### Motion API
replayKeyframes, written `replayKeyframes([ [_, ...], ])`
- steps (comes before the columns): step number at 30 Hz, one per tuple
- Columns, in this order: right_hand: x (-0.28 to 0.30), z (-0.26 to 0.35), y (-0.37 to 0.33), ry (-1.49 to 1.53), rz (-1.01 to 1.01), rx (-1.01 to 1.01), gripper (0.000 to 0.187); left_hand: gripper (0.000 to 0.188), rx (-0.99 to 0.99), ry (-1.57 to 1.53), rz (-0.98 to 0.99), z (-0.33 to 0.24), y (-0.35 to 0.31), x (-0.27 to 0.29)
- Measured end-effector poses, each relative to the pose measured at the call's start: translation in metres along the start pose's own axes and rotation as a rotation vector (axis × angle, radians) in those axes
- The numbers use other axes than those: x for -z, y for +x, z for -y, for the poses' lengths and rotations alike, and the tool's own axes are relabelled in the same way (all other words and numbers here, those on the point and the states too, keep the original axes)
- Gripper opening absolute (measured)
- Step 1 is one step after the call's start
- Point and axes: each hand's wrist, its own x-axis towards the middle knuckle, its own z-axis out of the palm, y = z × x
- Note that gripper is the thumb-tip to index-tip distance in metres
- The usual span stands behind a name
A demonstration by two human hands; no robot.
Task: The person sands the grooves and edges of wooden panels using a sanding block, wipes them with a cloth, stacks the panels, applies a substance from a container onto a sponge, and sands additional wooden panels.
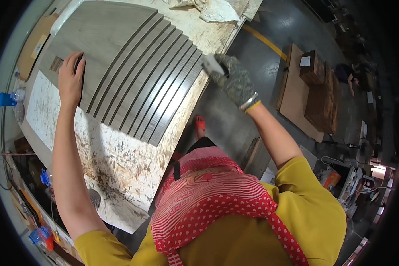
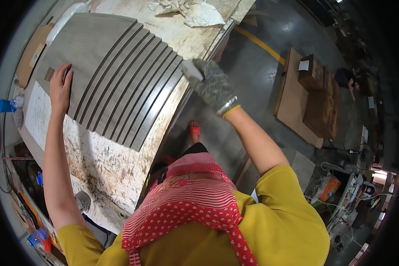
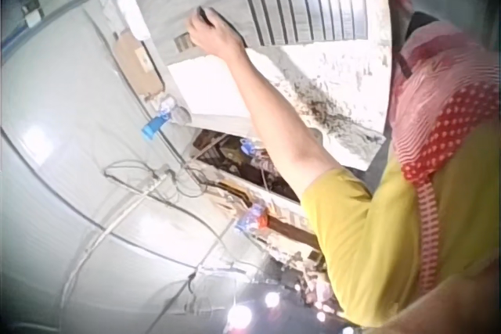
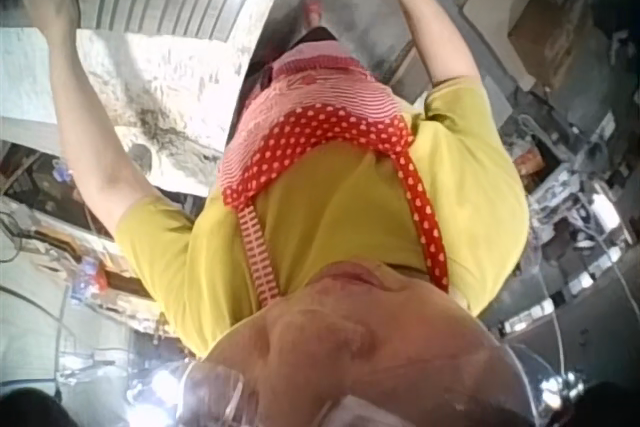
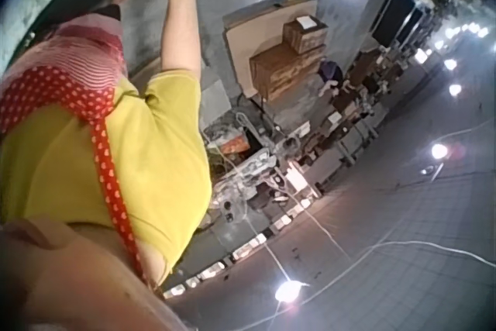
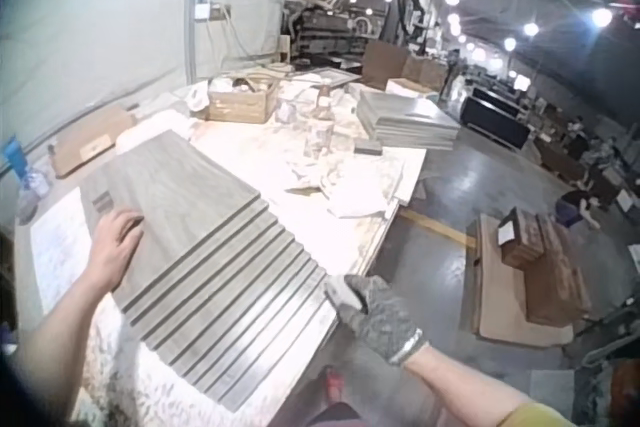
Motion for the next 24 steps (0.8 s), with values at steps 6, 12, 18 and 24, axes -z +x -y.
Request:
replayKeyframes([
  [6,-0.007,-0.016,0.029,-0.211,0.003,0.069,0.046,0.03,0.002,-0.028,0.007,-0.01,0.0,0.006],
  [12,-0.055,0.031,-0.029,-0.454,0.13,0.428,0.032,0.03,0.018,-0.04,0.013,-0.002,0.003,0.0],
  [18,-0.089,0.13,-0.097,0.033,0.73,0.554,0.032,0.031,-0.029,-0.043,-0.018,-0.007,0.013,-0.005],
  [24,-0.033,0.086,-0.04,-0.11,0.133,0.645,0.042,0.03,-0.019,-0.061,-0.022,0.01,-0.001,-0.001],
])
